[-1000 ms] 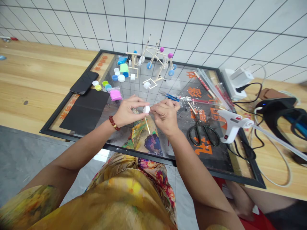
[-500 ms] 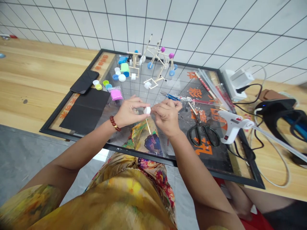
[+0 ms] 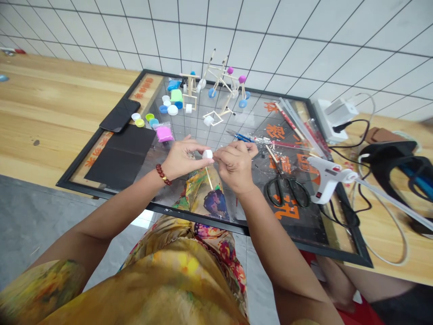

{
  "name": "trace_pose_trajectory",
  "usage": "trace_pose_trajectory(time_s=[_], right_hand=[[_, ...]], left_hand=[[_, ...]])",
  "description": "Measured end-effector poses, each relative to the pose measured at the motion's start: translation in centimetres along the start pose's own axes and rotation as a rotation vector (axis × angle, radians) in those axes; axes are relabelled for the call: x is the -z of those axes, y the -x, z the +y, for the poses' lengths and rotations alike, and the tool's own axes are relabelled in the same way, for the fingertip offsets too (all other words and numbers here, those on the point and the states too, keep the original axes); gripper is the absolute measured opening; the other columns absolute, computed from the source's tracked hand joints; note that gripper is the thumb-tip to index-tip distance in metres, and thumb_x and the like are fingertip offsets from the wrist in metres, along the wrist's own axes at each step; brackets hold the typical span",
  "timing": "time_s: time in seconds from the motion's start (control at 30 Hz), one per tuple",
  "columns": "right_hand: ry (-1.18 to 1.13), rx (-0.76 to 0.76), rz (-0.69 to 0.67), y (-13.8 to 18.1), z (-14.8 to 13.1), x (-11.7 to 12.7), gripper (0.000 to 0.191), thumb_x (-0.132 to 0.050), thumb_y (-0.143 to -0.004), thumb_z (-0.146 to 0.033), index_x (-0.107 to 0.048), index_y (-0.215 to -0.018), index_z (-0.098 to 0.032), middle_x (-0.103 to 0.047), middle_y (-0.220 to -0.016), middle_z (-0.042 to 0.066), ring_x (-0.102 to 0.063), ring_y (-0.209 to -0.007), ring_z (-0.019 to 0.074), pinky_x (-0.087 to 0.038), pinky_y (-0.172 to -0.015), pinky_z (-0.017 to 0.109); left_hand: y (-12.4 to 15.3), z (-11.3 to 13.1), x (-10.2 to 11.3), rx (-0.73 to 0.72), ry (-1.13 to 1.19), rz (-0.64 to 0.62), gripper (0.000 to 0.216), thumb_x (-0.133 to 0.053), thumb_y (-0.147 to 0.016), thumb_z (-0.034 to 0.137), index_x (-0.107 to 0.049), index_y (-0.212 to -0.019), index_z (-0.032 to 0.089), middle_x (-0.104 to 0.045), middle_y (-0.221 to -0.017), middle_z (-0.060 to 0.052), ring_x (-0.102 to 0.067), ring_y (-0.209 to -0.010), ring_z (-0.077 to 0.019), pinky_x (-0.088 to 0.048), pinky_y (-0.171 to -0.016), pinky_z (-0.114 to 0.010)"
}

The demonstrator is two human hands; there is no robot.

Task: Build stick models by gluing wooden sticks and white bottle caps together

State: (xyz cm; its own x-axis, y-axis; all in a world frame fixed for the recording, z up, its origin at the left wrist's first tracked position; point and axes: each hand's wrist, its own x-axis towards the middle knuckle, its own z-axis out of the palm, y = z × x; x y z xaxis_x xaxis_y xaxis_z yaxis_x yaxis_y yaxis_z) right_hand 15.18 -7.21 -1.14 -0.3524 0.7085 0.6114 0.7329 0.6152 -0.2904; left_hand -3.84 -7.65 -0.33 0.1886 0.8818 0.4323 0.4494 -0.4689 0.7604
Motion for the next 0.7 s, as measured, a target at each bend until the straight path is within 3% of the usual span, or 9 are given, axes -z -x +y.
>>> trace_pose_trajectory(time_s=[0.17, 0.47, 0.7], right_hand=[[-0.010, 0.002, -0.051, -0.03, 0.27, -0.05, 0.021, -0.056, -0.089, -0.025, -0.074, -0.079, -0.028, -0.075, -0.081, 0.000, -0.057, -0.089, 0.0240, -0.025, -0.093, 0.049], [0.008, 0.013, 0.009, 0.10, 0.05, -0.11, 0.021, -0.056, -0.088, -0.021, -0.073, -0.077, -0.027, -0.076, -0.083, 0.000, -0.058, -0.088, 0.0241, -0.028, -0.092, 0.049], [0.033, 0.011, -0.028, 0.05, 0.13, -0.10, 0.020, -0.056, -0.088, -0.023, -0.073, -0.077, -0.027, -0.076, -0.081, 0.000, -0.058, -0.088, 0.0242, -0.028, -0.092, 0.048]], left_hand=[[-0.05, 0.14, 0.28, -0.041, -0.050, -0.050, 0.030, -0.083, -0.067, 0.020, -0.079, -0.096, 0.026, -0.075, -0.095, 0.000, -0.071, -0.090, -0.0178, -0.019, -0.123, -0.058], [0.02, -0.07, -0.34, 0.023, 0.012, 0.018, 0.024, -0.086, -0.066, 0.029, -0.078, -0.088, 0.023, -0.075, -0.080, 0.002, -0.071, -0.081, -0.0173, -0.022, -0.122, -0.057], [-0.05, -0.12, -0.11, 0.003, -0.010, -0.033, 0.028, -0.086, -0.065, 0.025, -0.079, -0.092, 0.025, -0.074, -0.087, 0.001, -0.071, -0.086, -0.0184, -0.018, -0.123, -0.059]])
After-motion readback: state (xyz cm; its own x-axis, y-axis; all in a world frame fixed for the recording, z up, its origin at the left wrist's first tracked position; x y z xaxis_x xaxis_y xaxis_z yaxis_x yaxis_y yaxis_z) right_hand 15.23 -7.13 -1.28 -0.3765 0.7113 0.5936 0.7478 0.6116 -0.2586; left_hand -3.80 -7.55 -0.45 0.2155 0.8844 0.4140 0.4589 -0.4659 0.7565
